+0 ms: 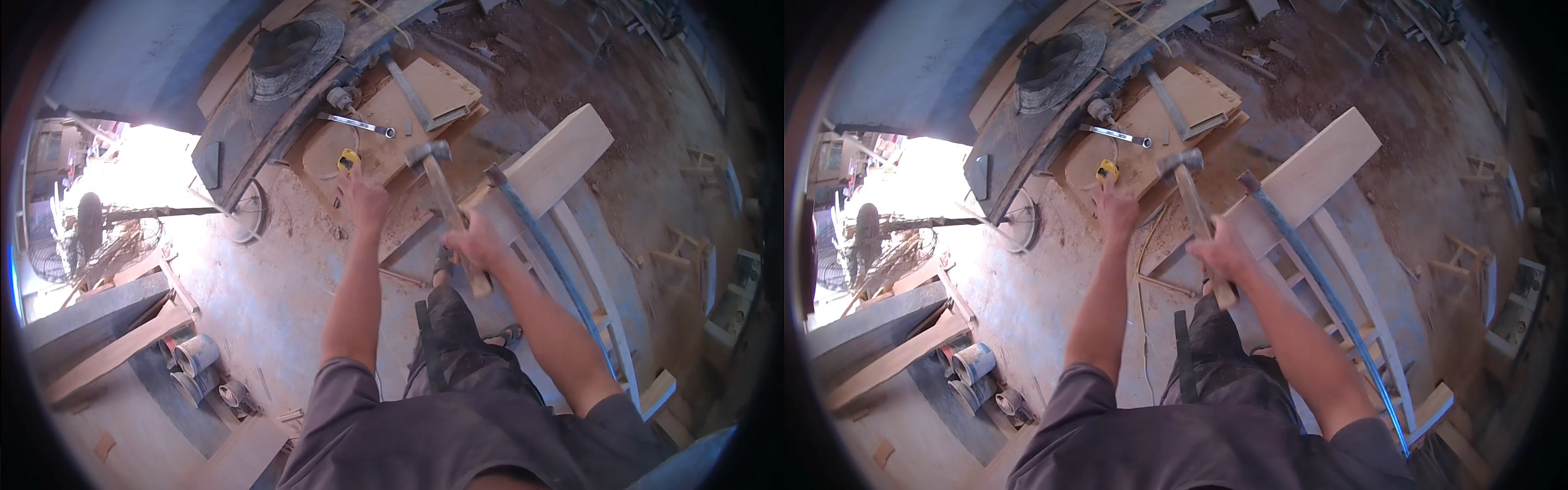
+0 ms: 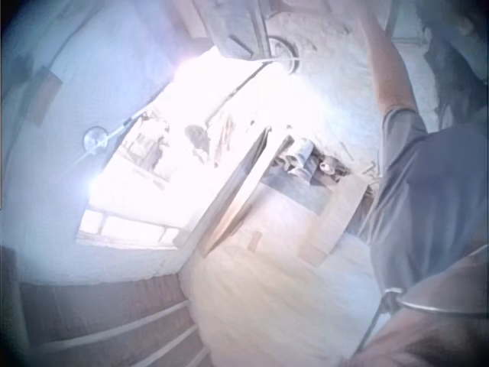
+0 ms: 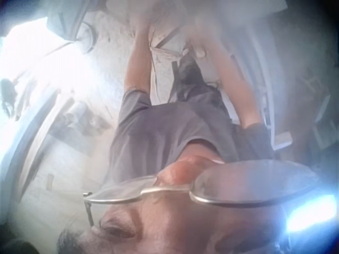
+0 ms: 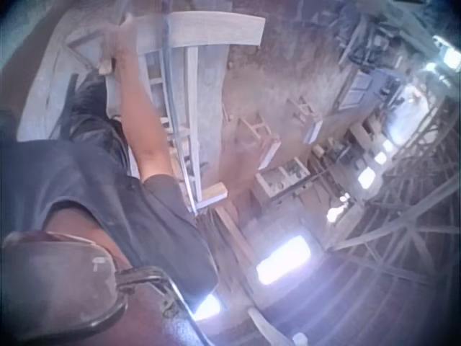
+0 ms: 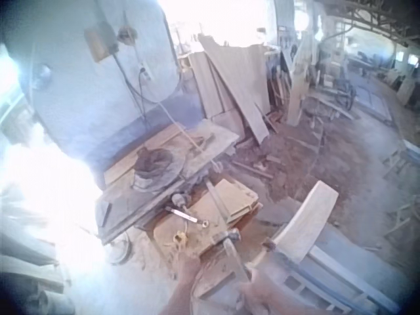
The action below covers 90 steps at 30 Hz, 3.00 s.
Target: The person measures a curved wooden frame with a tape measure, then strikes a metal clamp with a hammer to tighten it against the wood.
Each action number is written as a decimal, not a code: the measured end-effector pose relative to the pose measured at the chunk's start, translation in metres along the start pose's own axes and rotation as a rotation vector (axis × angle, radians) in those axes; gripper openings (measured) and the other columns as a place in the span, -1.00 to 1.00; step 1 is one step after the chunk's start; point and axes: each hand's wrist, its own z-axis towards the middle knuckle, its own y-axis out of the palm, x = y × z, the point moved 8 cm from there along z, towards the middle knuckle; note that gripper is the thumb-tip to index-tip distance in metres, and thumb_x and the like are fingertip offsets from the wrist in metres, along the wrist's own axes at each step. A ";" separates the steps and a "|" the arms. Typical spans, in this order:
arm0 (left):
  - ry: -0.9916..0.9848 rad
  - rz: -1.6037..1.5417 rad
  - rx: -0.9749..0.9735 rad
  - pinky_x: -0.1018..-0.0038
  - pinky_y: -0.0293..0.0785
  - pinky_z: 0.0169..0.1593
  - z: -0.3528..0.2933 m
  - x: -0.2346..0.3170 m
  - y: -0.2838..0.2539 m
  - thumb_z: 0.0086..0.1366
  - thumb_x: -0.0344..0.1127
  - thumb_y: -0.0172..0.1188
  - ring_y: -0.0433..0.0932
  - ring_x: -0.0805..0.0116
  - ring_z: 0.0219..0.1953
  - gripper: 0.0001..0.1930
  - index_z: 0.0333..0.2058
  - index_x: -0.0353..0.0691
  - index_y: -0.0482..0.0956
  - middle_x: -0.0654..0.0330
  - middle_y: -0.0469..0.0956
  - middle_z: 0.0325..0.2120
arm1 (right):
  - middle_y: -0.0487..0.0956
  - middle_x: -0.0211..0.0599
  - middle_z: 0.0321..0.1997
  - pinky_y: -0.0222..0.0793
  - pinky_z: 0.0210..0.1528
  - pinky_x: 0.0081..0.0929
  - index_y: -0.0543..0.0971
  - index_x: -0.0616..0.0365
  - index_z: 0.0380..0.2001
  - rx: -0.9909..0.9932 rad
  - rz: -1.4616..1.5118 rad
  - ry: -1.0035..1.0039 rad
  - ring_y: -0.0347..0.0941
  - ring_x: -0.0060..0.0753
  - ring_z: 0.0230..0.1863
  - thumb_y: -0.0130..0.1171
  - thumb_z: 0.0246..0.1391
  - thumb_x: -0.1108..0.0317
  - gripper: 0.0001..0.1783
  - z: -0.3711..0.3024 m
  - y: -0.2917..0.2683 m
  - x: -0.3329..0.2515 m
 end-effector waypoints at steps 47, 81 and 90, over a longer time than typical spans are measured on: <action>0.603 -0.386 -1.304 0.49 0.42 -0.26 -0.354 0.274 -0.010 0.16 -0.51 0.18 0.49 0.43 -0.39 -0.76 -0.17 -0.32 0.65 0.17 0.57 -0.43 | 0.51 -0.13 -0.06 0.32 0.14 -0.20 0.65 0.01 -0.18 1.008 -0.605 0.143 0.40 -0.06 0.07 0.01 0.05 0.50 -0.69 -0.502 -0.271 0.479; 1.329 0.899 -0.949 0.10 0.49 -0.07 -0.246 0.290 0.075 0.16 -0.45 0.01 0.61 -0.09 -0.17 -0.62 -0.04 -0.11 0.59 -0.11 0.63 -0.30 | 0.63 -0.11 -0.17 0.43 -0.02 0.00 0.70 0.00 -0.39 1.000 -0.744 0.554 0.51 0.06 -0.04 0.07 0.01 0.31 -0.78 -0.451 -0.317 0.370; 1.354 0.843 -0.956 0.09 0.47 -0.07 -0.246 0.292 0.073 0.16 -0.46 -0.01 0.59 -0.11 -0.16 -0.67 -0.12 -0.12 0.59 -0.13 0.61 -0.29 | 0.62 -0.13 -0.24 0.40 -0.02 -0.07 0.69 -0.01 -0.41 0.905 -0.642 0.631 0.50 -0.01 -0.04 0.06 0.01 0.31 -0.80 -0.455 -0.318 0.377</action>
